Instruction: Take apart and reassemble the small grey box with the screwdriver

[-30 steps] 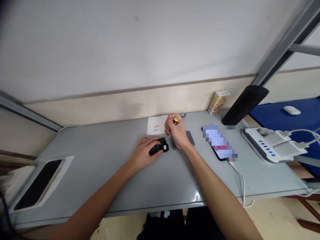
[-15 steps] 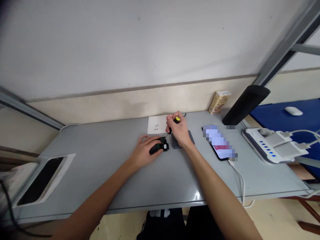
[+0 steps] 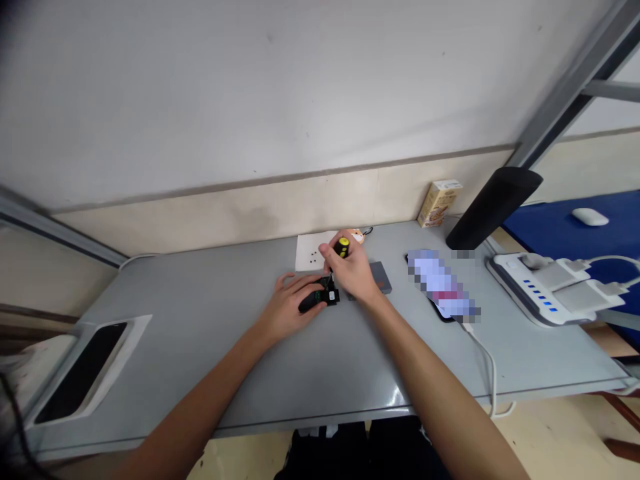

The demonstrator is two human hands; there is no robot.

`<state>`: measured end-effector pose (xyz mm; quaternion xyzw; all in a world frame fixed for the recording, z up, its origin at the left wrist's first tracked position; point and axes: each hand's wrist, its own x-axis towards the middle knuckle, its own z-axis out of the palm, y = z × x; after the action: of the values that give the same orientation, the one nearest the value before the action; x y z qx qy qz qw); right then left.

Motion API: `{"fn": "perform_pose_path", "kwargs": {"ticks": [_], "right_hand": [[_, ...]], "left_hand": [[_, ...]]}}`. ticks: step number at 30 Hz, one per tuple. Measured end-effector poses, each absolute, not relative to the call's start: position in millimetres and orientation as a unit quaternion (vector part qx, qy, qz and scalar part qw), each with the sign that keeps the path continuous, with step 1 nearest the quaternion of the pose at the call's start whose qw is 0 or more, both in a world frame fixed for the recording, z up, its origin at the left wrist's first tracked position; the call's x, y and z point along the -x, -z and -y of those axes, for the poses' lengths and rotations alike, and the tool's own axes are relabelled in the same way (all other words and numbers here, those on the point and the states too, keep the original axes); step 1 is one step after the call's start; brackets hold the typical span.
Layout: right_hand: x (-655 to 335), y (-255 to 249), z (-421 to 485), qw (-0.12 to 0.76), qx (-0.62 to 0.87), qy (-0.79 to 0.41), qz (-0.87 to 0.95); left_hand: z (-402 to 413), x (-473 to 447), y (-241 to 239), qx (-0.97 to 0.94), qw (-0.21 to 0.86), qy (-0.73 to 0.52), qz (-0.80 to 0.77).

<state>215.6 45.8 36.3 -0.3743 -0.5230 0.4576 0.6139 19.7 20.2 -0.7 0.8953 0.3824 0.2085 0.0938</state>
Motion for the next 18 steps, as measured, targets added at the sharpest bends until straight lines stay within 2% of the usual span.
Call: {"fn": "perform_pose_path", "kwargs": {"ticks": [9,13,16,18], "right_hand": [[-216.7,-41.8,-47.7,0.638,0.321,-0.542,0.443],[-225.8,-32.7,-54.3,0.626,0.406,-0.422,0.515],[-232.4,-29.5,-56.9,0.575,0.456,-0.315,0.602],[-236.9,-30.0,-57.7,0.548,0.473,-0.284,0.628]], "left_hand": [[-19.8,-20.7,4.1,-0.895,0.082,-0.224,-0.378],[-21.2,-20.2,4.5,-0.896,0.076,-0.224,-0.375],[-20.9,-19.9,3.5,-0.898,0.069,-0.221,-0.375],[-20.2,-20.0,3.0,-0.897,0.065,-0.222,-0.377]]}}
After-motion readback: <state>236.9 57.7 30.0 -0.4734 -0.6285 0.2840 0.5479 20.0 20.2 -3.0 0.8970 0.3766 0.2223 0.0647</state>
